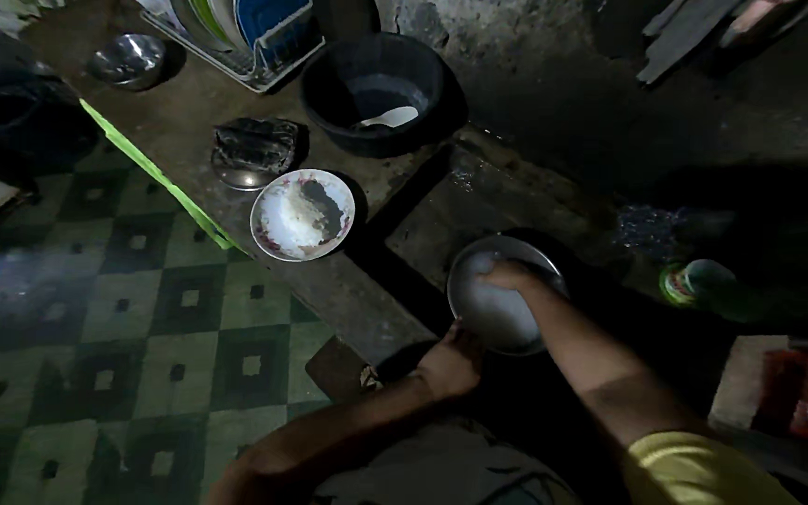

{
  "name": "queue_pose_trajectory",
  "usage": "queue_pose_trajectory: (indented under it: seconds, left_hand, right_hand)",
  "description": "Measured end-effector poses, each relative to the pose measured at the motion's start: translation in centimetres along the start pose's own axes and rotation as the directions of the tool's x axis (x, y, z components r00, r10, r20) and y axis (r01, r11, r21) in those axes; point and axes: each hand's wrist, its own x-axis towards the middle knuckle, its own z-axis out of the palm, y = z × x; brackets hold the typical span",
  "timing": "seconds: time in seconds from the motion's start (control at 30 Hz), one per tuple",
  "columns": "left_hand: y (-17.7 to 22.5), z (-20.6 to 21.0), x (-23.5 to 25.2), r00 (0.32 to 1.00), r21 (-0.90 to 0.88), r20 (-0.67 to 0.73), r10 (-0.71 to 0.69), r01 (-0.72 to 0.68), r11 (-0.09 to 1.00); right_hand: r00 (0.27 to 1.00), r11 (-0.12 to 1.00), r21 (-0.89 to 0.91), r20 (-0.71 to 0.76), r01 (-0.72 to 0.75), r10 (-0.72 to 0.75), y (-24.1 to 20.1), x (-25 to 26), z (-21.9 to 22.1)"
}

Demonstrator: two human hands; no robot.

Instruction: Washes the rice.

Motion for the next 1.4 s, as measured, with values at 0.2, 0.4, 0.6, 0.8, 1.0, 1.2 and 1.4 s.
queue_pose_trajectory:
  seconds: [0.2,0.4,0.6,0.8,1.0,1.2,1.4]
  left_hand:
    - [-0.5,1.3,-0.3,0.999,-0.017,-0.042,-0.008,0.007,1.000]
    - [-0.8,1.5,-0.6,1.000,-0.045,0.000,-0.013,0.013,0.999]
    - [-0.9,1.2,-0.8,0.999,-0.077,0.037,-0.016,0.018,0.997]
    - [-0.9,1.0,-0.9,0.996,-0.100,0.081,-0.035,0.043,0.994]
    - [-0.7,0.7,-0.9,0.993,-0.105,0.110,-0.046,0.058,0.993]
    - [-0.4,0.7,-1.1,0.988,-0.128,0.130,-0.088,0.105,0.986]
    - [0.1,0.5,-1.1,0.978,-0.143,0.168,-0.127,0.152,0.978]
  right_hand:
    - [0.996,0.971,0.239,0.090,-0.021,0.000,0.5,-1.5,1.5]
    - [0.956,0.836,0.519,0.294,-0.178,0.021,1.2,-3.6,4.4]
    - [0.933,0.750,0.638,0.351,-0.176,-0.080,2.7,-3.7,5.1]
    - [0.976,0.811,0.585,0.177,-0.004,-0.123,1.1,-4.9,2.0]
    - [0.980,0.923,0.381,-0.161,-0.049,0.118,0.1,-4.4,1.0]
    - [0.968,0.974,0.200,-0.246,0.108,-0.057,0.5,-1.8,0.5]
    - [0.973,0.960,0.166,0.006,0.225,-0.229,-1.3,-0.7,2.2]
